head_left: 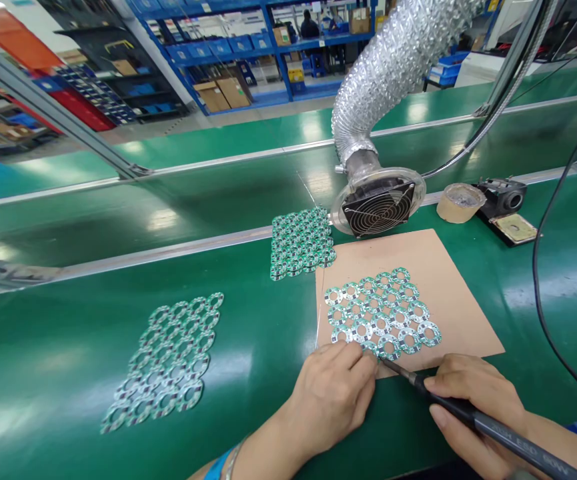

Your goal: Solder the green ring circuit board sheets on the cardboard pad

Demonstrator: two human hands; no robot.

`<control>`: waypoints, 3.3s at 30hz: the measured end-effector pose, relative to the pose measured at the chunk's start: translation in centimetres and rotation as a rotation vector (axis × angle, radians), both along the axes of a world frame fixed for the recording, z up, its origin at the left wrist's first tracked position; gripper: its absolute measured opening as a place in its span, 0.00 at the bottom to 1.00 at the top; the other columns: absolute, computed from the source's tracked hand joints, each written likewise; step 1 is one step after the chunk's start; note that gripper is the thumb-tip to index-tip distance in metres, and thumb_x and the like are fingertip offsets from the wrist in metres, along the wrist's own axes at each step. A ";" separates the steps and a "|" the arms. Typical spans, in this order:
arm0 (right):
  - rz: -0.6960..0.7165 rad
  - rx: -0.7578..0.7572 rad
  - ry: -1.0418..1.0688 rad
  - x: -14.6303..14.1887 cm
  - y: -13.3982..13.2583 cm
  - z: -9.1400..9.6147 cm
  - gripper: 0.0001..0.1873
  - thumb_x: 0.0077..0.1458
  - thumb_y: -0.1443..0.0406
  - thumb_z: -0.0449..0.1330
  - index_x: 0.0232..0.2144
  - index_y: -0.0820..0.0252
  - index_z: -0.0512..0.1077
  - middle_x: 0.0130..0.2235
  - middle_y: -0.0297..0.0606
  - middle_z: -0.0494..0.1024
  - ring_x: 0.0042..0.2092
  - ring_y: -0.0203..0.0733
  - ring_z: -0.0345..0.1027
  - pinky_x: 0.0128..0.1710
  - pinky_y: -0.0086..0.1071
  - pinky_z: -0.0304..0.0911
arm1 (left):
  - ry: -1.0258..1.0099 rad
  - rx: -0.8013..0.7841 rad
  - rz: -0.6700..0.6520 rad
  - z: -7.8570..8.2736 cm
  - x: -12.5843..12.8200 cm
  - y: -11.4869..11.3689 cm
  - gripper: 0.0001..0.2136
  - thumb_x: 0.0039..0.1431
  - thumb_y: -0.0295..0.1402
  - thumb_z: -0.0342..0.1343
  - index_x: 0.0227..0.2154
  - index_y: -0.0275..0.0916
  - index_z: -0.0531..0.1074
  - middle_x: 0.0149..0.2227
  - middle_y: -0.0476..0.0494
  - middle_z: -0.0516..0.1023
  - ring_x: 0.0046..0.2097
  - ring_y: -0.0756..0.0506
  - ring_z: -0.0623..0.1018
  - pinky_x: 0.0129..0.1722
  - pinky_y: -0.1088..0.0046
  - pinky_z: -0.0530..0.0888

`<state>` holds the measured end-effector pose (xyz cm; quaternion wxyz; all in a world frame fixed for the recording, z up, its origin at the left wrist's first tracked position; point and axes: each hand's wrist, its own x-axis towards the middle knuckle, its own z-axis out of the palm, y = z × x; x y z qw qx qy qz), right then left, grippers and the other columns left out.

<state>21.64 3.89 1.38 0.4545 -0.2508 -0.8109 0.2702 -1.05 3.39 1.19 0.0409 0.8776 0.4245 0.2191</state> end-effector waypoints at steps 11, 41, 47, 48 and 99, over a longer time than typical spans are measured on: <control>-0.048 0.028 0.020 -0.3 0.0 0.7 0.17 0.44 0.76 0.55 0.40 0.67 0.69 0.24 0.38 0.71 0.23 0.38 0.65 0.21 0.31 0.61 | -0.170 -0.187 -0.007 0.6 -0.7 0.1 0.05 0.59 0.25 0.41 0.32 0.37 0.62 0.28 0.45 0.67 0.29 0.48 0.67 0.28 0.72 0.68; -0.087 0.090 -0.019 -1.2 -0.3 0.6 0.16 0.44 0.77 0.55 0.39 0.67 0.68 0.24 0.38 0.71 0.24 0.38 0.65 0.22 0.32 0.62 | -0.056 -0.095 -0.032 0.3 -0.8 0.6 0.08 0.61 0.26 0.46 0.37 0.38 0.69 0.28 0.46 0.71 0.32 0.48 0.72 0.31 0.71 0.69; -0.099 0.057 -0.006 -1.0 -0.6 -0.1 0.19 0.44 0.77 0.57 0.42 0.68 0.68 0.27 0.39 0.72 0.26 0.38 0.66 0.24 0.32 0.64 | -0.080 -0.078 -0.005 0.0 -1.0 0.7 0.06 0.60 0.26 0.47 0.36 0.38 0.69 0.29 0.46 0.71 0.31 0.47 0.71 0.31 0.71 0.68; -0.099 0.061 -0.013 -1.0 -0.7 -0.3 0.19 0.44 0.77 0.58 0.42 0.68 0.68 0.27 0.39 0.72 0.27 0.39 0.67 0.24 0.33 0.64 | -0.076 -0.076 0.000 -0.1 -1.0 0.7 0.06 0.60 0.26 0.47 0.36 0.38 0.69 0.29 0.46 0.71 0.31 0.47 0.70 0.30 0.71 0.67; -0.231 -0.018 -0.037 -1.0 -1.2 0.5 0.13 0.50 0.73 0.57 0.41 0.61 0.70 0.31 0.41 0.77 0.33 0.45 0.75 0.29 0.34 0.73 | -0.055 -0.410 0.057 2.6 -2.6 0.5 0.06 0.59 0.23 0.41 0.34 0.39 0.59 0.31 0.48 0.67 0.32 0.48 0.67 0.30 0.71 0.66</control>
